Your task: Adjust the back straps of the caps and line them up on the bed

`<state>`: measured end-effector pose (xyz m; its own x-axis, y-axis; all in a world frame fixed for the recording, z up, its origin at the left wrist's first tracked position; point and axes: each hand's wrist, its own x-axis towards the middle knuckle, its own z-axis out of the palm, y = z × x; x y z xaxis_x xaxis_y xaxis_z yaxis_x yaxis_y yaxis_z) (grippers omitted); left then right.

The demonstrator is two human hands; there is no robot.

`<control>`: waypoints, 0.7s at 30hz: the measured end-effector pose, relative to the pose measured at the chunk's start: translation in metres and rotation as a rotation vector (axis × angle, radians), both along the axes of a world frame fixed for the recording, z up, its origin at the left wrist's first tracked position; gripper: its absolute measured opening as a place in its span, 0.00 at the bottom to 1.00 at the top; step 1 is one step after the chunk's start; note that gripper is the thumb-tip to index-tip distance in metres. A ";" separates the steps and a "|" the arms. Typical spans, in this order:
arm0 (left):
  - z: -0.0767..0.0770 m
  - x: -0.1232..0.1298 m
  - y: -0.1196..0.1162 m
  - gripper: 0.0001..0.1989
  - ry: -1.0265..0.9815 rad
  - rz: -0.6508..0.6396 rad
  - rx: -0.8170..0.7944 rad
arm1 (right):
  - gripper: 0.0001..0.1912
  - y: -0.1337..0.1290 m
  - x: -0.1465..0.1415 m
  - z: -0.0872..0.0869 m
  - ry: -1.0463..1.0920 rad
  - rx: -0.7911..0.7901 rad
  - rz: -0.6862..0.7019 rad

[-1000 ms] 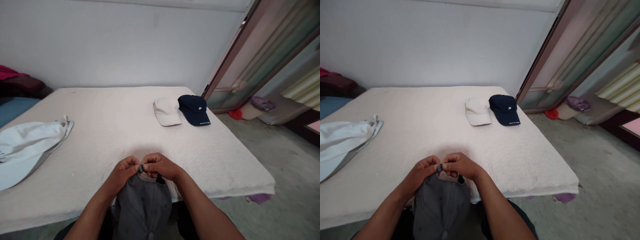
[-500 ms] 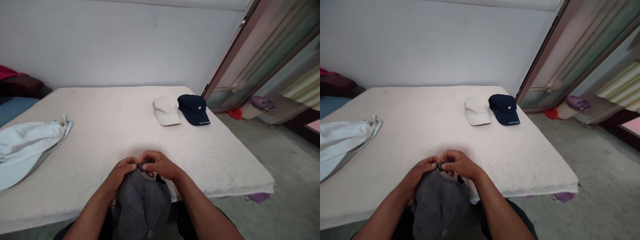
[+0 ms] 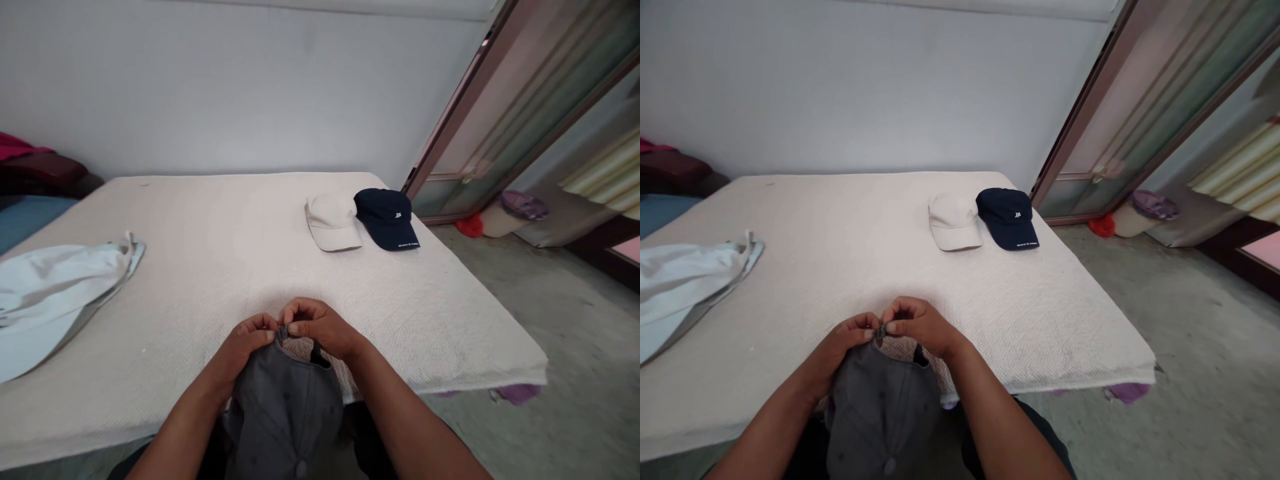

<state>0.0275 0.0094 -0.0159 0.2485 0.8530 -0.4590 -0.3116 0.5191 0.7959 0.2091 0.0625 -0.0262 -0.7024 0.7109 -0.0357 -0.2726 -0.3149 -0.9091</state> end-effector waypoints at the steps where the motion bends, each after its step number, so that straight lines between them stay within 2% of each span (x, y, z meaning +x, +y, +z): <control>1: -0.001 0.000 0.000 0.04 -0.009 -0.003 -0.005 | 0.08 0.000 -0.001 0.000 0.033 -0.021 -0.009; 4: -0.004 -0.001 -0.001 0.06 -0.018 -0.005 -0.043 | 0.08 -0.001 -0.002 -0.001 0.099 -0.077 -0.007; 7: -0.005 0.000 -0.001 0.08 -0.015 0.002 -0.048 | 0.08 -0.002 -0.002 -0.002 0.071 -0.097 -0.007; 13: 0.000 0.004 -0.002 0.08 0.025 0.023 -0.033 | 0.07 -0.002 -0.002 -0.001 0.012 -0.054 -0.025; 18: 0.001 0.005 -0.001 0.08 0.028 0.031 -0.022 | 0.05 -0.001 -0.003 0.001 0.051 -0.026 -0.123; 21: 0.001 0.005 -0.001 0.08 0.034 0.040 -0.028 | 0.05 0.000 -0.003 0.000 0.030 -0.005 -0.128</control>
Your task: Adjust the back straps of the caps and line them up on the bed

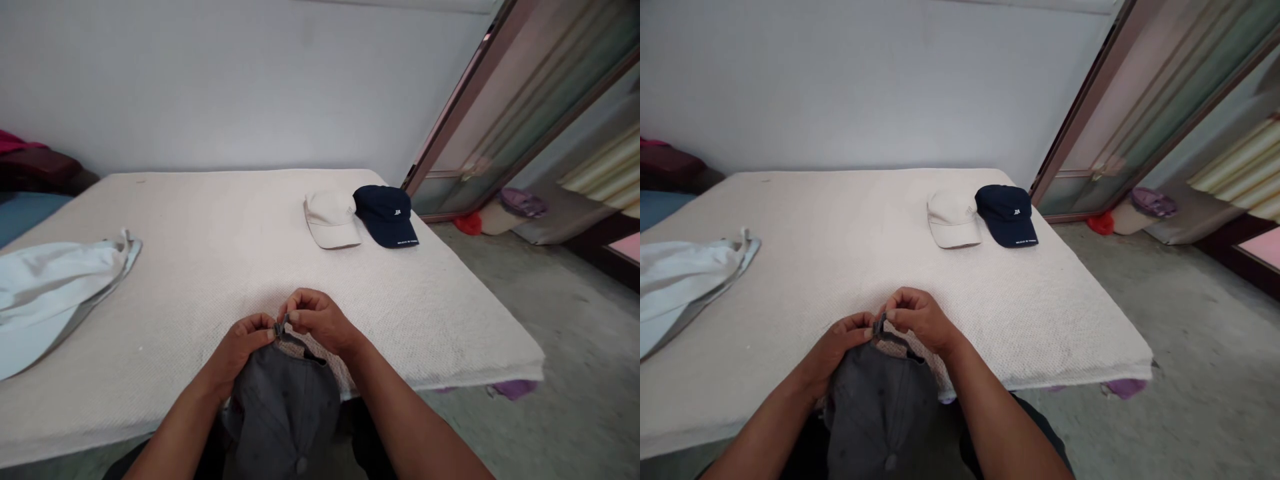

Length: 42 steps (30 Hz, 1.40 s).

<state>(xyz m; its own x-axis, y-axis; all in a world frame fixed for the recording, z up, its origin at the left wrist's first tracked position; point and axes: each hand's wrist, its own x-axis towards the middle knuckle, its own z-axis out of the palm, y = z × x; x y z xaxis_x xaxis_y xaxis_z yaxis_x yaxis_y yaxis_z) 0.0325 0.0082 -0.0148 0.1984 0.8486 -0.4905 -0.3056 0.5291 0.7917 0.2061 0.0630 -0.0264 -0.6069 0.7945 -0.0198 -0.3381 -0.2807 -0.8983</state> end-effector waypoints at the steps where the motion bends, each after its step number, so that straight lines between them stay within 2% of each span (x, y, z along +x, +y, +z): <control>1: 0.000 0.000 0.000 0.08 -0.002 0.003 -0.005 | 0.05 0.000 0.000 -0.001 -0.012 0.010 0.003; 8: 0.002 0.000 -0.001 0.08 -0.006 0.001 -0.011 | 0.06 0.000 0.002 0.000 -0.103 0.062 0.030; 16: 0.001 0.003 -0.001 0.09 0.106 -0.027 0.003 | 0.03 0.000 0.007 0.002 -0.258 0.166 0.108; 26: -0.009 0.008 -0.002 0.07 0.167 -0.099 0.014 | 0.07 -0.002 0.011 0.003 -0.336 0.249 0.183; 42: -0.012 0.011 -0.001 0.08 0.172 -0.101 -0.039 | 0.10 0.000 0.015 -0.001 -0.392 0.287 0.177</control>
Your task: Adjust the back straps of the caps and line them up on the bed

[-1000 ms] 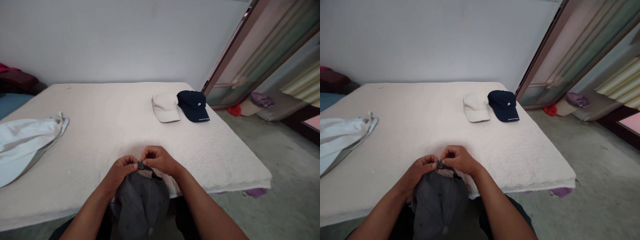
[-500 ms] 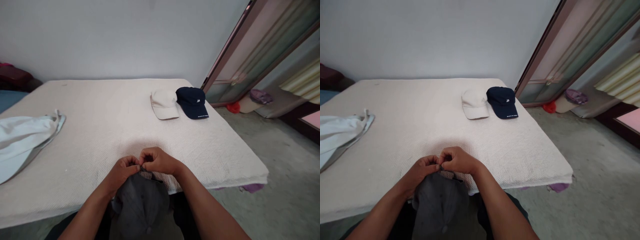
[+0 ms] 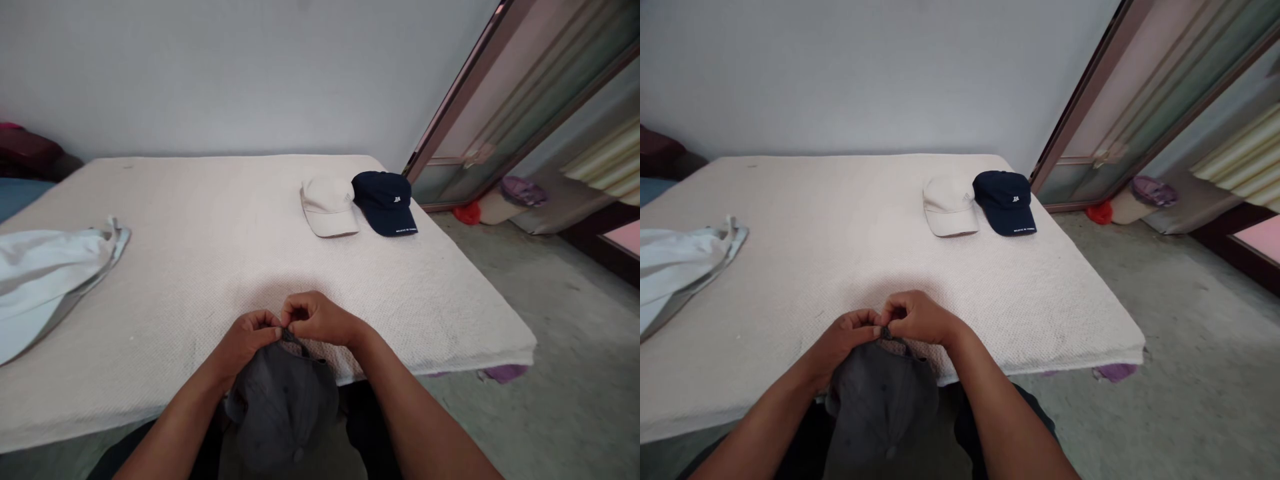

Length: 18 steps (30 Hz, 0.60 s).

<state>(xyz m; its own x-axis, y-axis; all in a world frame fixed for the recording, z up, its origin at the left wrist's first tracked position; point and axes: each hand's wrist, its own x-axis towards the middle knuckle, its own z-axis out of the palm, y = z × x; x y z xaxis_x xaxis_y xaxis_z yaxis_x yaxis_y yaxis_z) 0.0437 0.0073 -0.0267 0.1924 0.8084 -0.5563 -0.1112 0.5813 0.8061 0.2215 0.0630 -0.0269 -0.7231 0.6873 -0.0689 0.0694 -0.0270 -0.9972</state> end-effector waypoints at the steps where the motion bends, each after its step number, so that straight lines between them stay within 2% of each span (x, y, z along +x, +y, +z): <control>1: 0.000 0.000 0.000 0.08 0.004 0.003 -0.008 | 0.10 0.000 0.000 0.000 -0.010 0.003 0.002; 18: -0.004 0.000 -0.002 0.10 -0.035 0.017 -0.019 | 0.06 -0.002 0.000 0.004 -0.144 0.112 -0.021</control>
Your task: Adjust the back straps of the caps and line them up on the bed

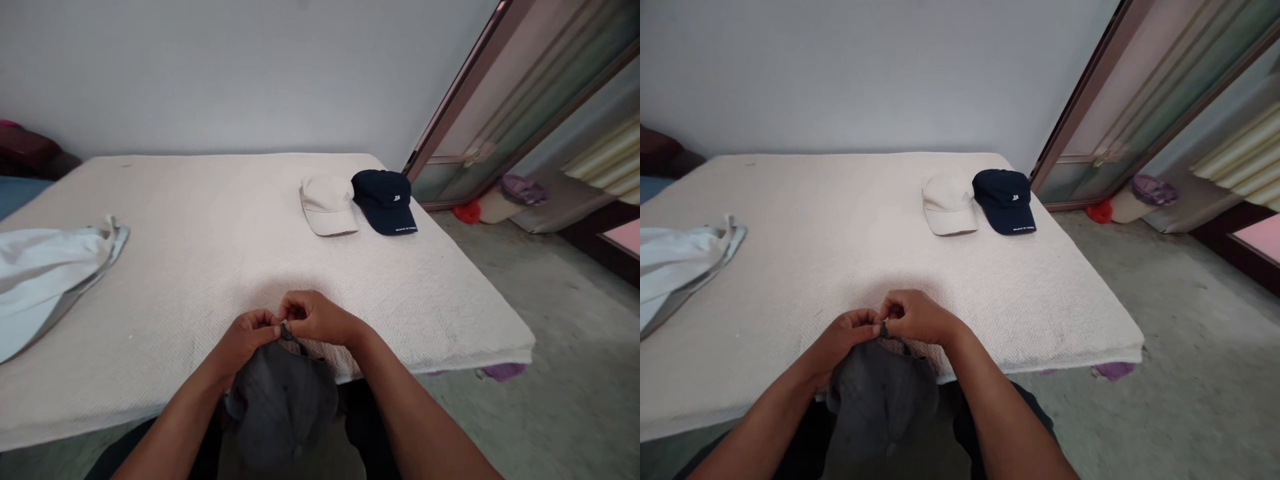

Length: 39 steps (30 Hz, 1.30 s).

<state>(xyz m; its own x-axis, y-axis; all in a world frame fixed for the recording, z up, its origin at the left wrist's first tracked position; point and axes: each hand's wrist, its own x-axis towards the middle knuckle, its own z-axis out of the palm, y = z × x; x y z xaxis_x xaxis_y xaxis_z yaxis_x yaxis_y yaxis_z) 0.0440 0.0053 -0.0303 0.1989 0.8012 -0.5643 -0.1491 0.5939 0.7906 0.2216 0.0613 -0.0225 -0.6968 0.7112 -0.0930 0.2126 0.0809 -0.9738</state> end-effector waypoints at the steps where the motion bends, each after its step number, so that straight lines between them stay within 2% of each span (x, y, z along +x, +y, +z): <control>1: 0.000 0.000 0.000 0.10 0.004 0.002 -0.001 | 0.06 0.000 0.000 0.000 -0.002 0.003 -0.001; 7: -0.001 0.000 0.002 0.10 -0.006 -0.008 0.003 | 0.06 -0.001 -0.001 -0.001 -0.002 0.013 -0.007; 15: 0.006 0.000 0.000 0.12 -0.134 -0.032 0.073 | 0.06 0.000 -0.002 -0.002 0.117 -0.125 -0.019; 21: 0.011 0.003 -0.001 0.10 -0.006 0.025 0.075 | 0.05 0.000 -0.003 -0.006 0.156 -0.222 -0.005; 26: 0.009 0.002 0.000 0.08 0.045 0.026 0.082 | 0.04 0.002 -0.004 -0.007 0.177 -0.232 -0.004; 33: 0.002 0.000 0.000 0.08 0.018 0.009 0.085 | 0.04 0.000 -0.004 -0.007 0.184 -0.239 0.008; 39: 0.004 0.002 -0.001 0.08 -0.049 0.030 0.003 | 0.05 -0.001 -0.004 -0.005 0.206 -0.256 0.010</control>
